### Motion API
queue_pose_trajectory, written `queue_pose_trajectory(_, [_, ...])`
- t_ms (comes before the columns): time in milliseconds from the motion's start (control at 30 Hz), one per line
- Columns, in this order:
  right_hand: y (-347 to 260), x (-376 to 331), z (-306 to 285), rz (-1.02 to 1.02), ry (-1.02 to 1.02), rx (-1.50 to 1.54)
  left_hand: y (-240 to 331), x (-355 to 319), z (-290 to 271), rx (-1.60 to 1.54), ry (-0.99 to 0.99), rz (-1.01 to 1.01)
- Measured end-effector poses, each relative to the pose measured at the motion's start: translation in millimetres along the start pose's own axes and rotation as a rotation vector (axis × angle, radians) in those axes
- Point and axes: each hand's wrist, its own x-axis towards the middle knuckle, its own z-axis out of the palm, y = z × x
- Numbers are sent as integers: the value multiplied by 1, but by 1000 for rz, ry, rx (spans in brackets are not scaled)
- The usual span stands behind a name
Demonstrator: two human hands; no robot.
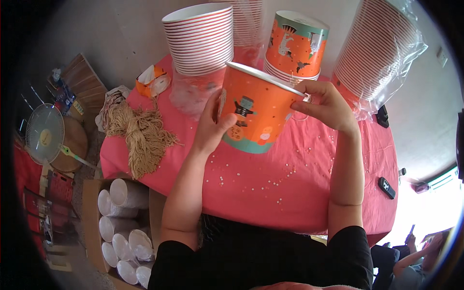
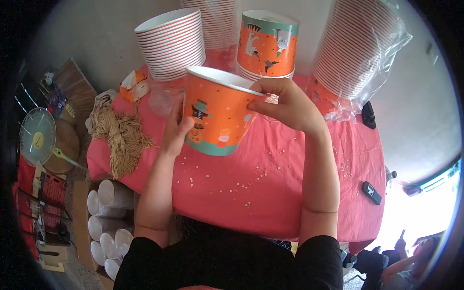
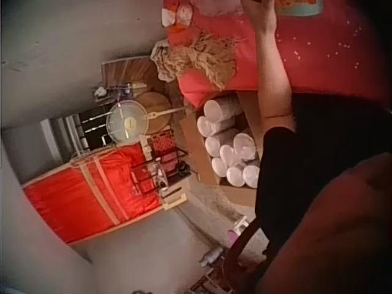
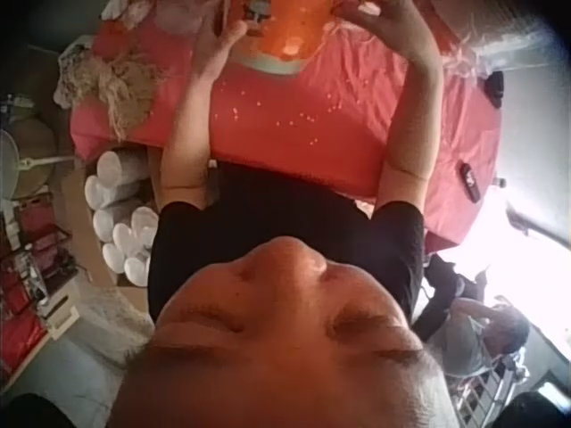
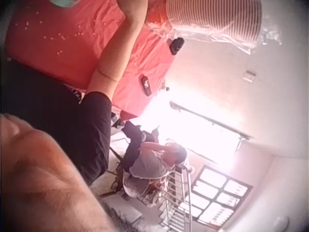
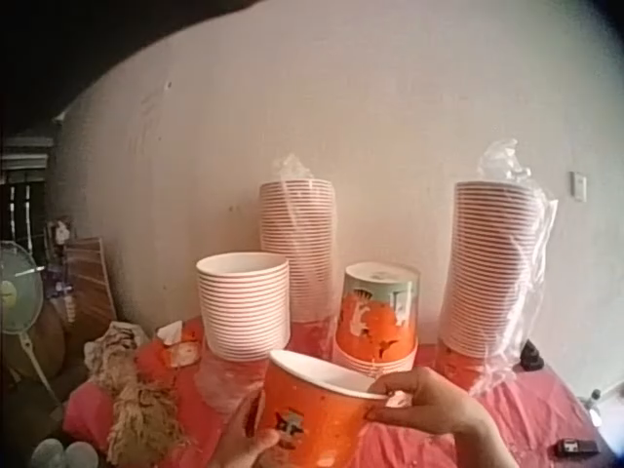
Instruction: Attaching elastic strings to the rim of paper buckets as part of a manufacturing or packaging process.
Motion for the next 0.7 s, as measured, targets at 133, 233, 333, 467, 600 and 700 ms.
queue_pose_trajectory(133, [-5,-9,-8,26,-77,123,-9,-6,-5,-198,-161,-205])
queue_pose_trajectory(233, [1,-13,-15,-124,-96,81,-25,-9,-13,-362,-226,-325])
queue_pose_trajectory(333, [-1,-12,-17,-127,-117,153,-60,-12,-40,-582,-252,-393])
queue_pose_trajectory(467, [4,-14,-23,-112,-184,294,-64,-5,-28,-738,-364,-229])
queue_pose_trajectory(600, [9,-10,-19,-162,-214,404,-66,-3,-26,-678,-296,-226])
queue_pose_trajectory(700, [6,-10,-11,-147,-191,448,-68,-4,-27,-620,-226,-222])
